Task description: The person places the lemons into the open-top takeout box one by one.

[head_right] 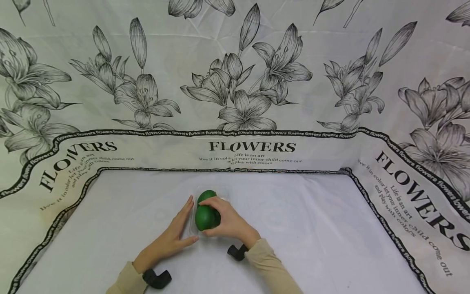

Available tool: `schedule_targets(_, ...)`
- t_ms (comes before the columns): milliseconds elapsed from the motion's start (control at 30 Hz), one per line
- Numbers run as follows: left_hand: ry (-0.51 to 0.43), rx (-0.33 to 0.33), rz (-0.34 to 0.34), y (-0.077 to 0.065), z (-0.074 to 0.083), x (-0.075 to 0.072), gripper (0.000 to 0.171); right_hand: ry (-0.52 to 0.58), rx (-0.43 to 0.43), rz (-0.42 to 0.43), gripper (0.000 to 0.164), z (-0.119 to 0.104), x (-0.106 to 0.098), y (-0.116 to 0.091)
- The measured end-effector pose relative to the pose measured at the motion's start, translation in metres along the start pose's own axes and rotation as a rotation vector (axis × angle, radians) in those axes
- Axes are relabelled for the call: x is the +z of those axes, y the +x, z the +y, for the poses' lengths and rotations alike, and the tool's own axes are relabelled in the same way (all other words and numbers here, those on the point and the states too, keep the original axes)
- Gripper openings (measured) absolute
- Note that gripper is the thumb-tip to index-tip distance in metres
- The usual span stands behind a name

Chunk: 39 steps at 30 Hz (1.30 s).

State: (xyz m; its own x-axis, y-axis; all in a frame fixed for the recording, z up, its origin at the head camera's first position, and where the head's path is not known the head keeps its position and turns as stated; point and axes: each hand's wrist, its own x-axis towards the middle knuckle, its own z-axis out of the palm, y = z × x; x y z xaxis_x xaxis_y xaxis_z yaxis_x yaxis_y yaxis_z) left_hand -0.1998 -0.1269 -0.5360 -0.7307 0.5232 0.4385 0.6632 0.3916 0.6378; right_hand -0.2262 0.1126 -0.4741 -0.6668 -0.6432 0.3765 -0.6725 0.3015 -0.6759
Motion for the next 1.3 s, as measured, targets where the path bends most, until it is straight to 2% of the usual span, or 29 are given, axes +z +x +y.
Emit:
schedule_targets(167,0.009,0.009,0.006,0.0005,-0.0005,0.0006,0.100,-0.079,0.000,-0.010,0.069,-0.0017,0.0014,-0.0001)
schedule_targets(400,0.014,0.000,0.005,0.0003,-0.0004,0.0009,0.099,-0.110,-0.053,-0.040,0.054,-0.0018,0.0024,-0.0004)
schedule_targets(767,-0.001,-0.009,0.000,-0.0001,0.0016,-0.0001,0.098,-0.095,-0.066,-0.044,0.049,-0.0007,0.0025,0.0003)
schedule_targets(933,-0.005,-0.012,-0.002,0.0000,0.0017,0.0001,0.098,-0.075,-0.030,-0.027,0.044,-0.0007,0.0027,-0.0006)
schedule_targets(1300,-0.015,-0.038,-0.012,0.0001,0.0037,-0.0009,0.101,-0.097,-0.023,-0.022,0.027,-0.0021,0.0040,0.0002)
